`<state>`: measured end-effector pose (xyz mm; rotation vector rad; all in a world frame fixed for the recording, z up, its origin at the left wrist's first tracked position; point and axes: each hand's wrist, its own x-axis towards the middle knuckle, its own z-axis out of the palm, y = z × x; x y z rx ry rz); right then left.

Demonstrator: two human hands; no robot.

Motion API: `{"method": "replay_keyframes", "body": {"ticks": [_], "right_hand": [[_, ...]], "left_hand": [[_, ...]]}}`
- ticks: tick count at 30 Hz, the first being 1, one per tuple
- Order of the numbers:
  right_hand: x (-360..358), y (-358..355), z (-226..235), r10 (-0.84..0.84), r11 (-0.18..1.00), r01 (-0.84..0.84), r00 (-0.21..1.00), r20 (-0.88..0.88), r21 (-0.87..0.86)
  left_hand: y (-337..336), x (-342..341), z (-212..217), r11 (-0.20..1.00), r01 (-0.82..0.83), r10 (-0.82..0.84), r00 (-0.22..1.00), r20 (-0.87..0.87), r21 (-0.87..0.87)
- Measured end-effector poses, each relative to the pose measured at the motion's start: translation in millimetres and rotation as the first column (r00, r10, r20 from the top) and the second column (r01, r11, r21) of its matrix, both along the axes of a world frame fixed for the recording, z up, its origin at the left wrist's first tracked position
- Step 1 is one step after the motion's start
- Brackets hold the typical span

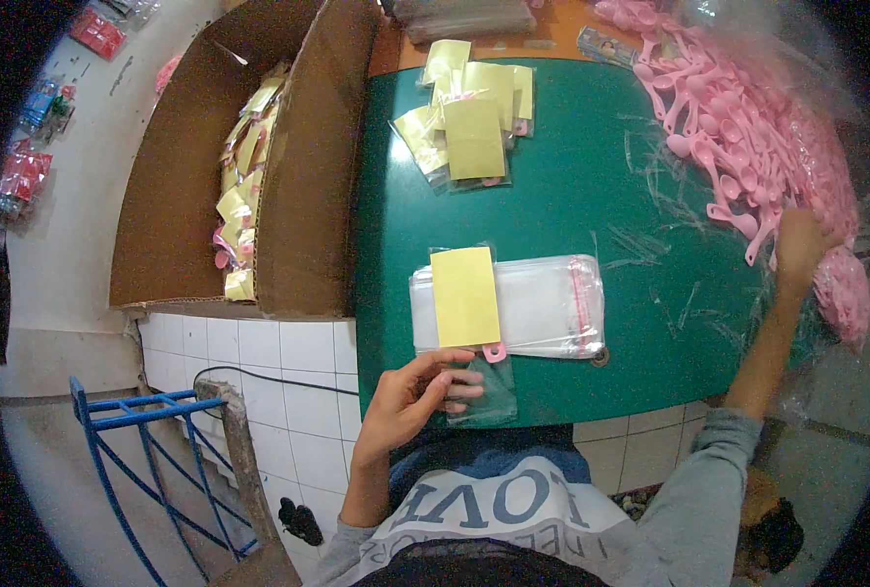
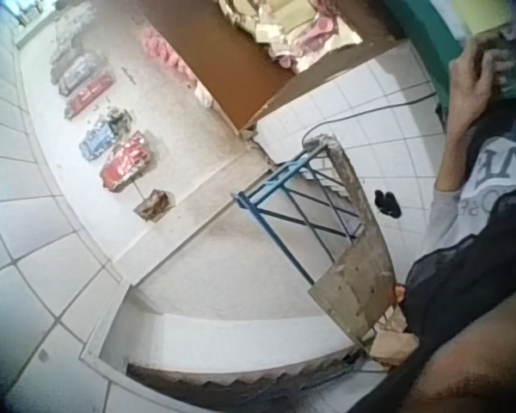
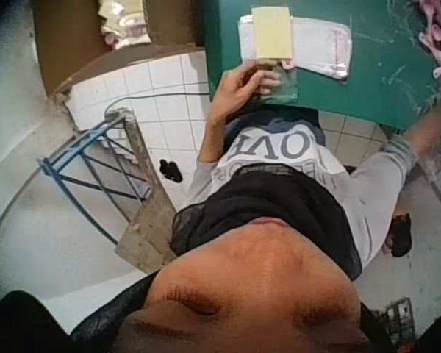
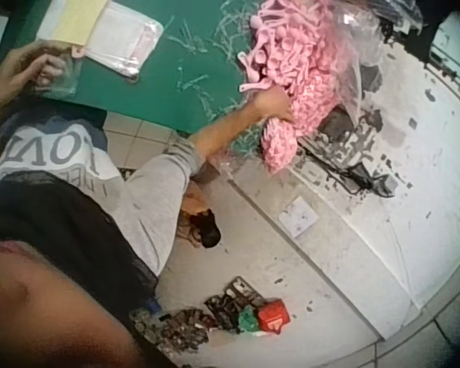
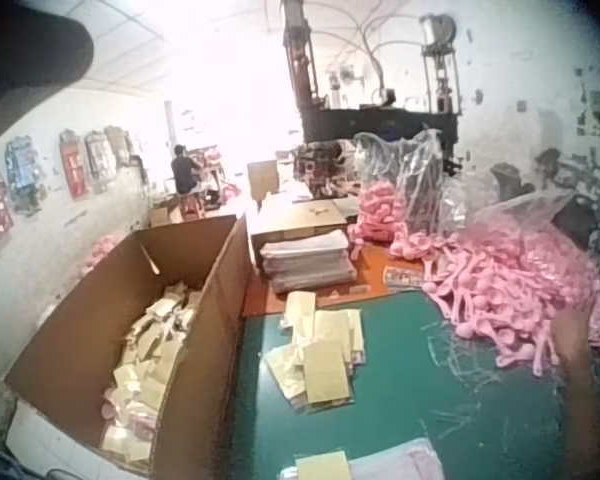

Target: Packaging pink plastic spoons and labels into individual plastic bags at a workstation.

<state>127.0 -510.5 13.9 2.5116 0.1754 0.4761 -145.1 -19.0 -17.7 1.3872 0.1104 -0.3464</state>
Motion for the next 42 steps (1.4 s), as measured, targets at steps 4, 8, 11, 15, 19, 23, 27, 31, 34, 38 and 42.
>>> {"method": "replay_keyframes", "body": {"ticks": [4,8,11,15,19,23,27,31,34,38,42], "right_hand": [[-122,229,34,0.536,0.458,-0.057,0.814,-0.224,0.887],[-207,295,9,0.919,0.232,0.014,0.325,-0.224,0.973],[-218,314,5,0.944,0.188,0.026,0.27,-0.188,0.982],[-222,324,-4,0.955,0.165,-0.139,0.27,-0.123,0.977],[-225,323,-6,0.961,0.192,-0.197,0.237,-0.143,0.961],[-210,311,1,0.972,0.171,-0.019,0.167,-0.166,0.985],[-183,271,14,0.99,0.027,0.439,0.11,-0.083,0.898],[-126,202,20,0.977,-0.203,0.424,0.147,0.154,0.883],[-51,107,26,0.529,0.044,-0.019,0.849,-0.007,0.999],[-33,83,28,-0.009,0.852,0.011,1.0,-0.008,0.524],[-152,250,16,0.772,0.392,-0.31,0.623,-0.126,0.866]], "left_hand": [[4,-14,-8,0.997,-0.079,0.079,0.995,-0.062,0.006],[4,-6,4,0.999,-0.05,0.048,0.99,-0.129,-0.009],[4,-5,3,0.994,-0.057,0.063,0.995,-0.071,0.088],[4,-3,3,0.985,-0.023,0.031,0.998,-0.046,0.17],[4,-6,2,0.985,-0.052,0.052,0.999,0.005,0.163],[4,-8,-1,0.99,-0.062,0.068,0.997,-0.04,0.127],[5,-9,0,0.996,-0.073,0.079,0.992,-0.103,0.061],[5,-8,1,0.995,-0.037,0.044,0.997,-0.07,0.096],[3,-4,4,1.0,-0.017,0.019,0.997,-0.071,0.018],[0,-5,1,0.998,-0.05,0.048,0.997,-0.064,-0.034],[8,-19,-3,0.993,-0.1,0.097,0.994,-0.052,-0.059]]}}
